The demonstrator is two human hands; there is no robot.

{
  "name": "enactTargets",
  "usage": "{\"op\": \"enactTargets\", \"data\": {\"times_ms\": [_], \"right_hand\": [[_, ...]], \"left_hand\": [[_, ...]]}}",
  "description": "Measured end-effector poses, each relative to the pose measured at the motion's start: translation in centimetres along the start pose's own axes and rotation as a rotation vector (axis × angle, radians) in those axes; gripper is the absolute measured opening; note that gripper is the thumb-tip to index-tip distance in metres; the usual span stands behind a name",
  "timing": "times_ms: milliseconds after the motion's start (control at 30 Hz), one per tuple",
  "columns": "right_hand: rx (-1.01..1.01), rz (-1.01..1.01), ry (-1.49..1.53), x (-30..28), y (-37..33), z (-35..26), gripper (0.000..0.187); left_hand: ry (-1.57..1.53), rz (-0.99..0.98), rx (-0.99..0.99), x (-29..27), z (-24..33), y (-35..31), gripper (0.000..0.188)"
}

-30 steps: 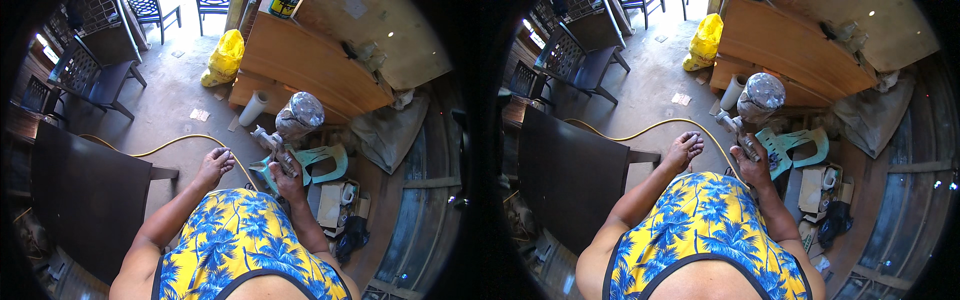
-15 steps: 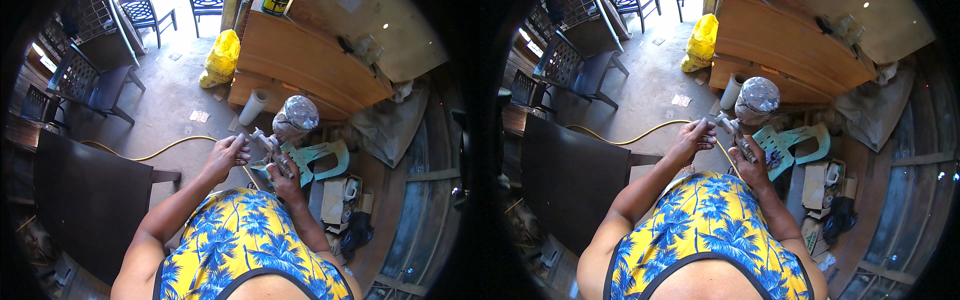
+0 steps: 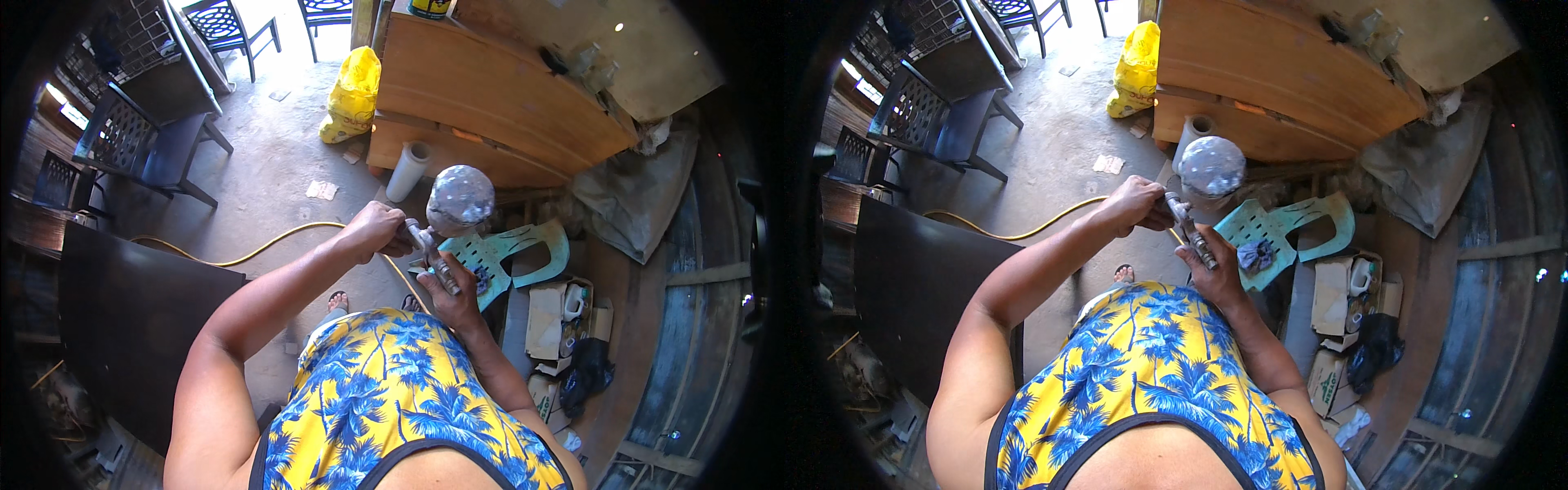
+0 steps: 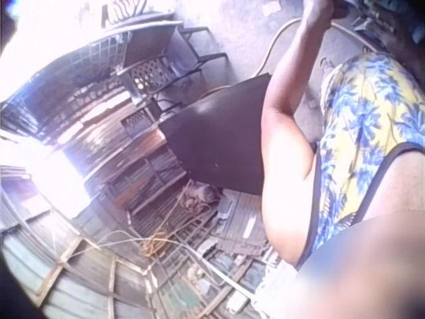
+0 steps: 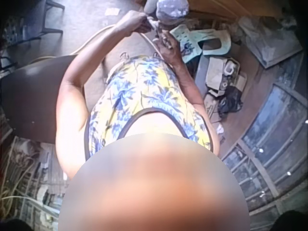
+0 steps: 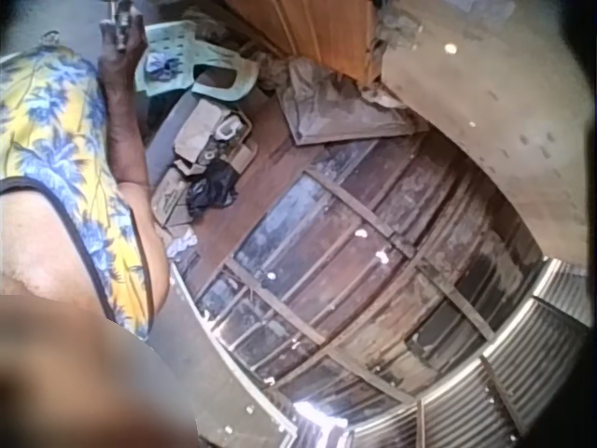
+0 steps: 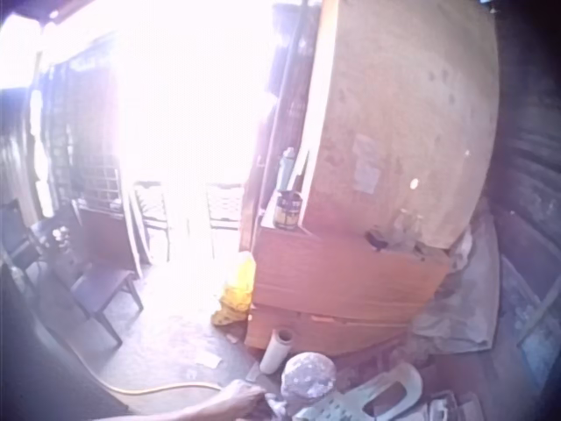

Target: The person cleans a spray gun nozzle with a cloth, then uses the spray gun to apply a dark finish to a wooden chair. The person moves around the chair to cover different surfaces.

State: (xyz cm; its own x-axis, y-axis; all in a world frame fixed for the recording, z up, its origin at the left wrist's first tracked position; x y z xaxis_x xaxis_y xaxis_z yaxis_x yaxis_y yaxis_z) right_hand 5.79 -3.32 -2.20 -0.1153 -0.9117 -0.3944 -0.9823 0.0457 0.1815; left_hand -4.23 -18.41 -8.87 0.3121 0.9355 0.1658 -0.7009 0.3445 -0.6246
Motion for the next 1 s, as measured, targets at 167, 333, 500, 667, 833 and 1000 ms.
{"op": "enactTargets", "data": {"times_ms": [167, 333, 500, 667, 833, 1000], "right_hand": [[0.222, 0.003, 0.228, -0.8, -0.3, 1.9, 0.026], [0.191, 0.012, 0.223, -0.7, -0.4, 1.1, 0.027], [0.136, 0.013, 0.072, -0.8, -0.6, 1.3, 0.030], [0.131, 0.036, 0.145, -0.8, -0.8, 2.3, 0.025], [0.107, 0.002, 0.070, -1.0, -0.8, 2.5, 0.031], [0.093, 0.019, 0.067, -1.1, -1.0, 2.4, 0.033]], "left_hand": [[-0.514, -0.340, 0.353, 2.2, 0.1, -0.8, 0.042], [-0.876, -0.047, 0.117, 0.1, -7.6, 1.3, 0.052], [-0.807, 0.182, -0.104, -2.9, -14.0, -0.4, 0.049], [-0.799, 0.204, -0.075, -3.7, -14.3, -1.6, 0.048], [-0.791, 0.192, -0.044, -3.7, -13.5, -1.6, 0.048], [-0.785, 0.180, -0.054, -3.6, -13.0, -1.2, 0.047]]}}
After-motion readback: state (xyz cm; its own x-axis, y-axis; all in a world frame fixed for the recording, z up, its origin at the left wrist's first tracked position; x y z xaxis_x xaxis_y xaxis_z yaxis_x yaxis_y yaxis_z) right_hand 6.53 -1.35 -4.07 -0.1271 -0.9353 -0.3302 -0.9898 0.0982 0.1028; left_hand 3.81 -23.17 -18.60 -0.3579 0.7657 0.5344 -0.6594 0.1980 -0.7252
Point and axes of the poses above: each hand's wrist, its own y-axis towards the middle knuckle, its own x-axis out of the palm, z = x × y, the point moved 9 cm from there along y, towards the middle knuckle, and after that the axes turned 7 degrees about z, right-handed, at the moved point
